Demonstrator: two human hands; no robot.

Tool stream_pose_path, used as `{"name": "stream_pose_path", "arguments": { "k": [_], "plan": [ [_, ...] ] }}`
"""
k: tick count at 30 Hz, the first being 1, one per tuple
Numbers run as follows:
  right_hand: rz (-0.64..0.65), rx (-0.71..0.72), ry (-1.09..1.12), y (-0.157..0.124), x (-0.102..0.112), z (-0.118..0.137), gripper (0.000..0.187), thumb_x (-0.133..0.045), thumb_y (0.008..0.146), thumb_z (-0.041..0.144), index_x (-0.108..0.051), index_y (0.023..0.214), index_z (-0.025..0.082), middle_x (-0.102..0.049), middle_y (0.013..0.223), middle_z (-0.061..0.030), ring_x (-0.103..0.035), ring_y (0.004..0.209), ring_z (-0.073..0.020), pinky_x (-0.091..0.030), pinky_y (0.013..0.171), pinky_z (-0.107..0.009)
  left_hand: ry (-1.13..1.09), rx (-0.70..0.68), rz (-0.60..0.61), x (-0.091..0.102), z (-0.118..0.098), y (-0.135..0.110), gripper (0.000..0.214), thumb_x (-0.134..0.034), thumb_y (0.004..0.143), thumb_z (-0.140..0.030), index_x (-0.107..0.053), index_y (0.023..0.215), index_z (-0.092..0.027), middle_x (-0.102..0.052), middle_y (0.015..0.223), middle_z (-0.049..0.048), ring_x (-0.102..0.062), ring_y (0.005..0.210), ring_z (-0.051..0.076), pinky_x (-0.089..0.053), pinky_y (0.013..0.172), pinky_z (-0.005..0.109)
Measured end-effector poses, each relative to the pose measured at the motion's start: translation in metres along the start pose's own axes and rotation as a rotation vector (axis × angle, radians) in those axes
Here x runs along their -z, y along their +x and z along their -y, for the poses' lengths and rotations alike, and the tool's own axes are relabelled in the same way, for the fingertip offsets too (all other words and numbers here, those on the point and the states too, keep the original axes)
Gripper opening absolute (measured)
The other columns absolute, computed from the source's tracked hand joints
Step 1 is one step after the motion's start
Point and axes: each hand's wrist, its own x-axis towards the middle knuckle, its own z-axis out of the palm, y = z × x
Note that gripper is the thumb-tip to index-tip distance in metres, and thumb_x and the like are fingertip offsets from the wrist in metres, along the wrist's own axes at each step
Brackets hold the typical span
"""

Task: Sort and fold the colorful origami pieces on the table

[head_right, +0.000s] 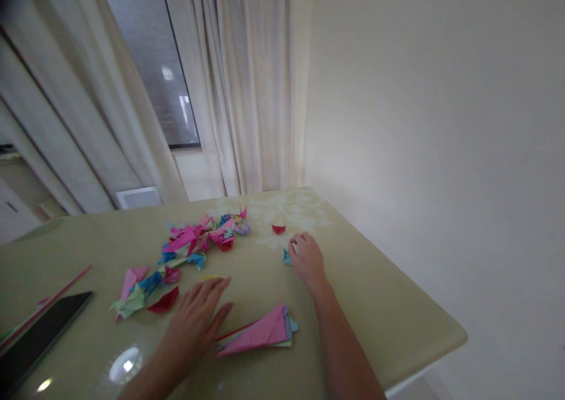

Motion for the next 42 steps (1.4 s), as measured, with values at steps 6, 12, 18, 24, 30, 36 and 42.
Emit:
{"name": "stream_pose_path", "arguments": {
  "k": [6,12,18,24,30,36,42],
  "plan": [
    [-0.074,-0.022,0.008,0.017,-0.010,0.006,0.033,-0.048,0.102,0.024,-0.071,0.125,0.020,-0.068,0.123,-0.0128,-0.061,0.115,-0.0289,-0.046,0.104,-0.041,0.040,0.072,0.064,-0.016,0.038,0.015,0.056,-0.053,0.101,-0.028,-0.049,0.156,-0.024,-0.056,0.155,0.0144,-0.052,0.141,0.034,-0.049,0.110,0.052],
    [0.109,0.003,-0.050,0.064,-0.032,0.004,0.043,-0.057,0.098,0.019,-0.065,0.140,0.022,-0.062,0.145,-0.0133,-0.058,0.128,-0.0285,-0.044,0.108,-0.041,-0.167,-0.029,0.075,-0.027,0.021,0.043,0.036,-0.052,0.102,-0.020,-0.066,0.134,-0.025,-0.068,0.135,0.0101,-0.062,0.126,0.025,-0.050,0.108,0.041],
    [0.296,0.051,-0.106,0.095,-0.048,0.010,0.033,-0.063,0.098,0.021,-0.072,0.129,0.021,-0.067,0.135,-0.0156,-0.065,0.116,-0.0284,-0.048,0.097,-0.038,-0.333,-0.109,0.083,-0.030,-0.013,0.095,0.033,-0.061,0.095,-0.019,-0.071,0.126,-0.024,-0.071,0.131,0.0108,-0.064,0.123,0.028,-0.052,0.103,0.043],
    [0.417,0.169,-0.065,0.065,-0.036,0.004,0.017,-0.067,0.090,0.013,-0.080,0.098,0.020,-0.076,0.101,-0.0076,-0.069,0.096,-0.0224,-0.048,0.086,-0.029,-0.420,-0.274,0.040,-0.024,-0.042,0.116,0.044,-0.063,0.098,-0.029,-0.062,0.140,-0.040,-0.069,0.140,0.0017,-0.065,0.122,0.024,-0.055,0.099,0.039],
    [0.363,0.196,0.018,0.013,-0.011,0.002,0.039,-0.052,0.098,0.015,-0.073,0.130,0.019,-0.070,0.134,-0.0129,-0.064,0.124,-0.0238,-0.044,0.109,-0.035,-0.194,-0.047,-0.045,-0.022,0.019,0.119,0.034,-0.043,0.103,-0.019,-0.073,0.119,-0.021,-0.070,0.127,0.0123,-0.061,0.122,0.029,-0.051,0.104,0.046],
    [0.374,0.202,0.002,0.000,-0.011,0.031,0.068,-0.077,0.089,0.059,-0.063,0.147,0.025,-0.050,0.159,-0.0181,-0.051,0.141,-0.0385,-0.042,0.116,-0.053,0.099,0.125,0.018,-0.021,0.061,0.110,0.034,-0.050,0.097,-0.013,-0.071,0.122,-0.020,-0.064,0.134,0.0168,-0.055,0.126,0.036,-0.043,0.109,0.057],
    [0.379,0.328,0.120,-0.003,-0.019,0.033,0.024,-0.065,0.098,0.025,-0.072,0.121,0.023,-0.064,0.136,-0.0107,-0.061,0.124,-0.0254,-0.047,0.107,-0.036,-0.140,0.138,0.007,-0.023,0.064,0.113,0.020,-0.051,0.098,-0.018,-0.071,0.101,-0.020,-0.062,0.129,0.0139,-0.053,0.124,0.034,-0.044,0.106,0.054]
  ]
}}
